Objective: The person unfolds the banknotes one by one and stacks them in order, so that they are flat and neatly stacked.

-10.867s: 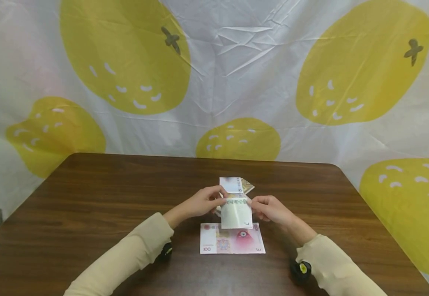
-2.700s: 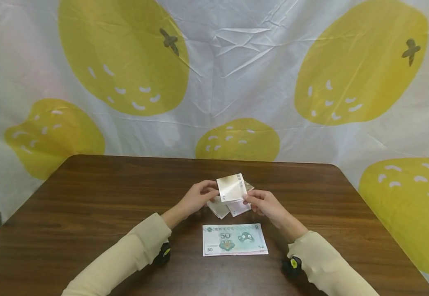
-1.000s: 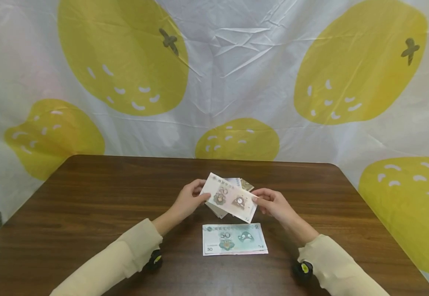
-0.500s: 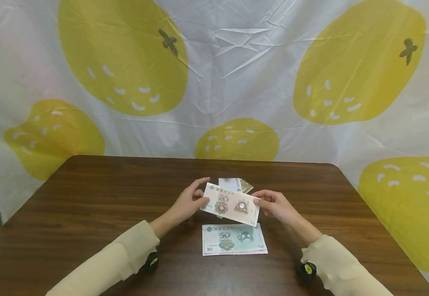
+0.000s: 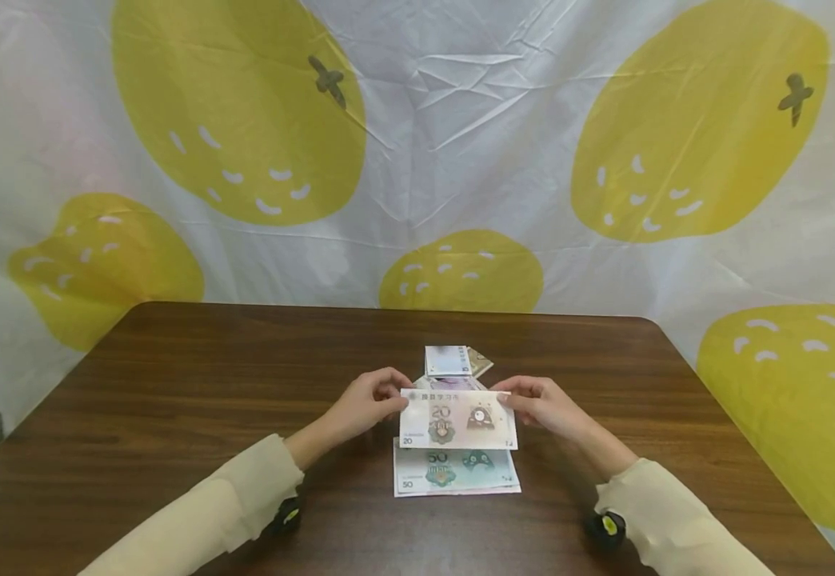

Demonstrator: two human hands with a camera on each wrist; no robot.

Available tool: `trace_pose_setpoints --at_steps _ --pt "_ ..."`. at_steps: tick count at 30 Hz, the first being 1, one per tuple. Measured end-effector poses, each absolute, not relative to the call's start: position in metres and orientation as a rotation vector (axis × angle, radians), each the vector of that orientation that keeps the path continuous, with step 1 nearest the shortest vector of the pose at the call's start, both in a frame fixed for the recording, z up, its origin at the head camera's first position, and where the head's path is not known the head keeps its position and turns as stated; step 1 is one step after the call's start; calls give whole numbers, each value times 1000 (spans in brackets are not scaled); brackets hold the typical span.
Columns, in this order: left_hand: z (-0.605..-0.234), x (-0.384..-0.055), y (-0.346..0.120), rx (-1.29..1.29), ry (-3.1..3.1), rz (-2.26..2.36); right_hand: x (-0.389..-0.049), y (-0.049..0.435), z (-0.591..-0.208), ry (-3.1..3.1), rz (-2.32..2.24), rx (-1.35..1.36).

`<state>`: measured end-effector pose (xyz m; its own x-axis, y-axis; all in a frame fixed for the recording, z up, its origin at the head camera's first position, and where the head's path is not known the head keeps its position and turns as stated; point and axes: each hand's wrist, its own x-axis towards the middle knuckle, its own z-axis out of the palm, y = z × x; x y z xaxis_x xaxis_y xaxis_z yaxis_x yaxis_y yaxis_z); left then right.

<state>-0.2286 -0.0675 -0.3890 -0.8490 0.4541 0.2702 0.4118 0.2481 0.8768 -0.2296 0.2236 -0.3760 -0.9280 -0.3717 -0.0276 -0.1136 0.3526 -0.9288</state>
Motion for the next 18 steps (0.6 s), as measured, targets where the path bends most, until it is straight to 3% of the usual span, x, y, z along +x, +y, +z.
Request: trace_pose_setpoints --at_steps 18 --pt "-393 -224 -70 863 2481 1278 -224 224 -390 2298 -1442 -582"
